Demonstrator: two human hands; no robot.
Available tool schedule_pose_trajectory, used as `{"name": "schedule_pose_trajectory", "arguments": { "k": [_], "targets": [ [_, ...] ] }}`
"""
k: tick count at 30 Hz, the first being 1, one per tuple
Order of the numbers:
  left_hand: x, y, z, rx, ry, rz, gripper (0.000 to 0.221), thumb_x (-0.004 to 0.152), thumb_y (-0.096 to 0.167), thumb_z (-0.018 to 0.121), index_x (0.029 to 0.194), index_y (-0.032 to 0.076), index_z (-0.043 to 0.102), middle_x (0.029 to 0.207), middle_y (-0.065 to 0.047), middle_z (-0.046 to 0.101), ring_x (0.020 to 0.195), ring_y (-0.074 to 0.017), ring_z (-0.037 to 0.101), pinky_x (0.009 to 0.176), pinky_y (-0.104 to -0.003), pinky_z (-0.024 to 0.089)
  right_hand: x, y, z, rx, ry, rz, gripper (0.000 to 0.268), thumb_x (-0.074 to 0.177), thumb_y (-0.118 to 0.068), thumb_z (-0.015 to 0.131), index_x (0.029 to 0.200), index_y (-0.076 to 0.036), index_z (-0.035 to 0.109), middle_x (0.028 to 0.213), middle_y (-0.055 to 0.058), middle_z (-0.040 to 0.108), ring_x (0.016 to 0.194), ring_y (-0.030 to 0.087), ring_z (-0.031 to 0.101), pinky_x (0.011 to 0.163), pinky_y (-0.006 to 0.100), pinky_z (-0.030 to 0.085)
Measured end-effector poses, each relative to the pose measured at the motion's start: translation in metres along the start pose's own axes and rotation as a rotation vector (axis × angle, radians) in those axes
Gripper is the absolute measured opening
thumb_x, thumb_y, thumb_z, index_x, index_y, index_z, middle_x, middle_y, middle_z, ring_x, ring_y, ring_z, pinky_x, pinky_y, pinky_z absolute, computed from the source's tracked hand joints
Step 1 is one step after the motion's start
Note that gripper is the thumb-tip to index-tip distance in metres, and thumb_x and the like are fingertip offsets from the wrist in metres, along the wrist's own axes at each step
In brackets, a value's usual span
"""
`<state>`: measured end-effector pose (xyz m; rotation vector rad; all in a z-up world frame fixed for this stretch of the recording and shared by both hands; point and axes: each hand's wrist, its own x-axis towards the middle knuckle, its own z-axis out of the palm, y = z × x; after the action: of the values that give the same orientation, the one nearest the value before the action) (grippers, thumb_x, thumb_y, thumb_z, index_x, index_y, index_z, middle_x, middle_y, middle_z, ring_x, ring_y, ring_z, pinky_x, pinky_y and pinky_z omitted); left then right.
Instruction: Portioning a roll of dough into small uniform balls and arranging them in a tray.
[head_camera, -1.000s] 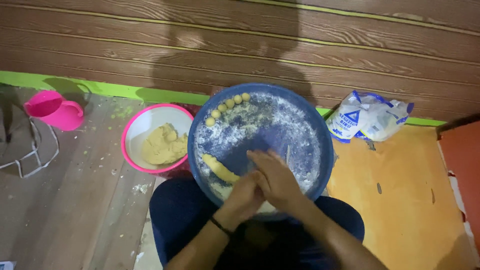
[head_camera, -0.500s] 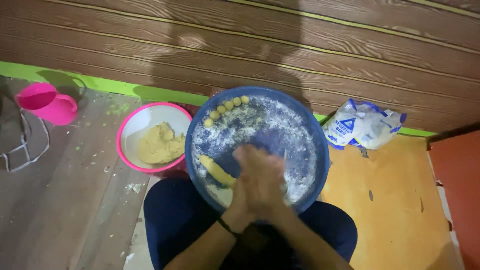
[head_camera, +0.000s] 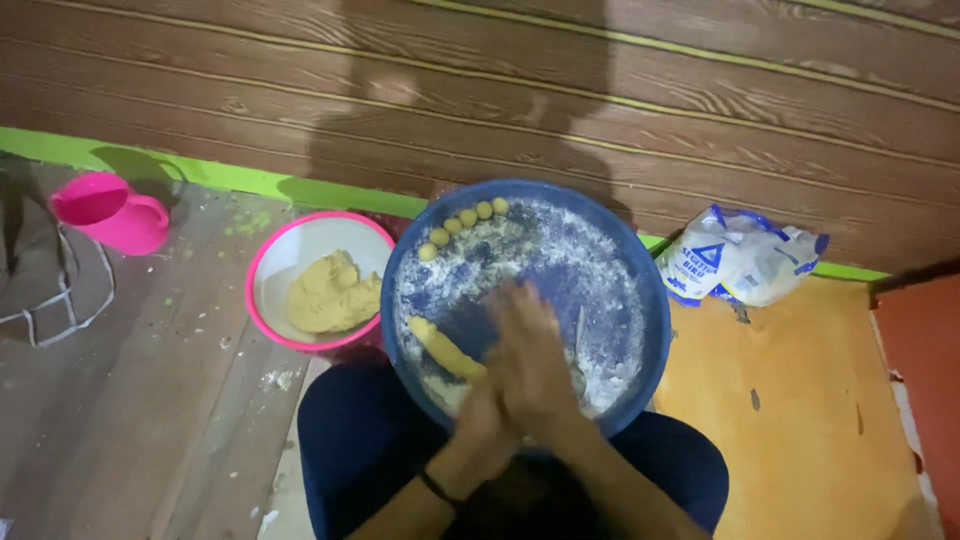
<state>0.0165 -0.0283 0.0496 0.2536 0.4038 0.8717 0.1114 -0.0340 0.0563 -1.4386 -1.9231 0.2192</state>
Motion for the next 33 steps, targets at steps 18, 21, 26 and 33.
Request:
{"name": "schedule_pose_trajectory", "arguments": {
  "k": [18,21,26,33],
  "targets": [
    [0.053,0.010,-0.032,0.172,0.277,-0.111,0.032,0.111,0.020,0.045,0.134,-0.002,0.049,0.080,0.001,0.032,0.061,-0.0127,0.030,0.055,-0.031,0.031,-0.044,0.093,-0.013,0.204,0.172,0.614,0.030,0.107,-0.029,0.051,0.132,-0.029,0.068,0.108,-0.005,0.076,0.078,0.013,0.074,0.067,0.027,0.057],
    [0.048,0.008,-0.050,0.309,0.386,-0.133,0.034,0.108,0.026,0.054,0.131,0.002,0.060,0.069,0.004,0.036,0.049,-0.0116,0.037,0.042,-0.027,0.028,-0.087,0.126,0.010,0.170,-0.171,0.645,0.051,0.102,-0.018,0.056,0.152,-0.025,0.050,0.110,0.009,0.065,0.085,0.024,0.074,0.068,0.036,0.062],
    [0.053,0.008,-0.080,0.203,0.405,-0.004,0.018,0.101,0.020,0.064,0.109,0.003,0.064,0.076,-0.004,0.053,0.061,-0.0106,0.047,0.050,-0.023,0.034,-0.105,0.100,0.037,-0.164,-0.417,0.225,0.047,0.087,-0.021,0.070,0.133,-0.010,0.063,0.126,0.014,0.061,0.102,0.036,0.063,0.084,0.043,0.052],
    [0.042,0.030,-0.086,0.582,0.364,-0.019,0.021,0.100,0.018,0.062,0.111,0.003,0.072,0.063,0.000,0.050,0.045,-0.0079,0.039,0.038,-0.024,0.026,-0.119,0.086,0.032,-0.047,-0.656,0.261,0.033,0.095,-0.019,0.055,0.125,-0.010,0.064,0.131,0.009,0.059,0.112,0.029,0.057,0.090,0.036,0.049]
  ]
}}
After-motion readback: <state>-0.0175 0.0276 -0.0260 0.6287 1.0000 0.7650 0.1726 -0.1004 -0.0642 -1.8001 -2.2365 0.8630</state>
